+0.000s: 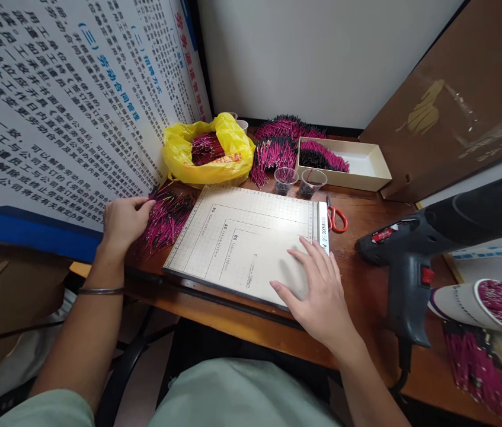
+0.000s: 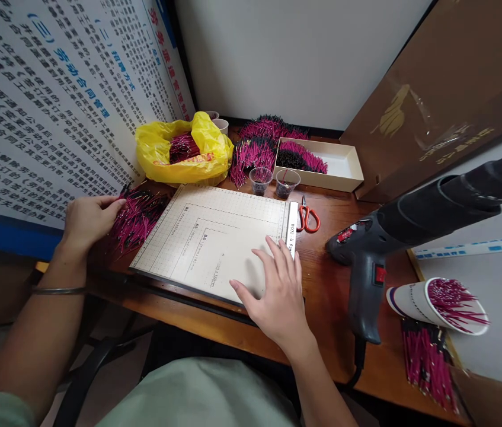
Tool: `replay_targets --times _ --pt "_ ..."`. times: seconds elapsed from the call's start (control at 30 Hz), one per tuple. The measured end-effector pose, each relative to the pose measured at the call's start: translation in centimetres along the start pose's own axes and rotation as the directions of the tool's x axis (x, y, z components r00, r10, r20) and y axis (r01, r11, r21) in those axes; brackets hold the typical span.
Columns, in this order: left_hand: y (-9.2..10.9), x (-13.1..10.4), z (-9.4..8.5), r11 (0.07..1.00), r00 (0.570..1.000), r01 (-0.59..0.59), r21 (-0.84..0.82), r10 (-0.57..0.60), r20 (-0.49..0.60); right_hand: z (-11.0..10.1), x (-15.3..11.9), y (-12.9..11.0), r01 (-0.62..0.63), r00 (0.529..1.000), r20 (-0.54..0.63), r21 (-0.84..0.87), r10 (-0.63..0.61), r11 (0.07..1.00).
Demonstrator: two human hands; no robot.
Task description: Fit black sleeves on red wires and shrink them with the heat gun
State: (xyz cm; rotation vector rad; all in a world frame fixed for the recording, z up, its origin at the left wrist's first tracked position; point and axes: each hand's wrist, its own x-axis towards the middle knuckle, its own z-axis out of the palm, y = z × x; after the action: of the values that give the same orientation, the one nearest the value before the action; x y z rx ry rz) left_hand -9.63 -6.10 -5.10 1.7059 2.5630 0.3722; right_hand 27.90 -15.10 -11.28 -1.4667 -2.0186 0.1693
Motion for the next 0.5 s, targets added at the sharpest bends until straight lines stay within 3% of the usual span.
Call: replay_targets --times 0.1,0.2,0.27,0.33,0.5 --pt "2.3 -2.0 -0.6 0.994 0.998 -0.054 -0.1 0.055 0.016 0.2 0.0 -0.1 -0.012 1.0 0.003 0.018 0.012 1.0" --pt "5.3 -4.7 0.2 0.947 0.965 -0.229 -0.225 0.25 0.072 0.1 0.0 -0.3 -0.056 0.998 -0.019 0.066 0.057 0.996" --pt "7.5 -6.6 1.3 0.853 0.88 -0.403 -0.332 0.461 0.114 -0.2 0.0 -0.4 -0.087 0.995 -0.046 0.085 0.091 0.993" --pt "9.6 -8.4 2.7 0.771 0.799 -0.507 -0.386 0.588 0.124 -0.6 0.0 -0.4 -0.102 0.992 -0.071 0.082 0.108 0.991" --pt "12.7 -10.8 5.2 0.61 0.637 -0.666 -0.429 0.765 0.098 -1.6 -0.3 -0.7 -0.1 0.989 -0.102 0.051 0.105 0.994"
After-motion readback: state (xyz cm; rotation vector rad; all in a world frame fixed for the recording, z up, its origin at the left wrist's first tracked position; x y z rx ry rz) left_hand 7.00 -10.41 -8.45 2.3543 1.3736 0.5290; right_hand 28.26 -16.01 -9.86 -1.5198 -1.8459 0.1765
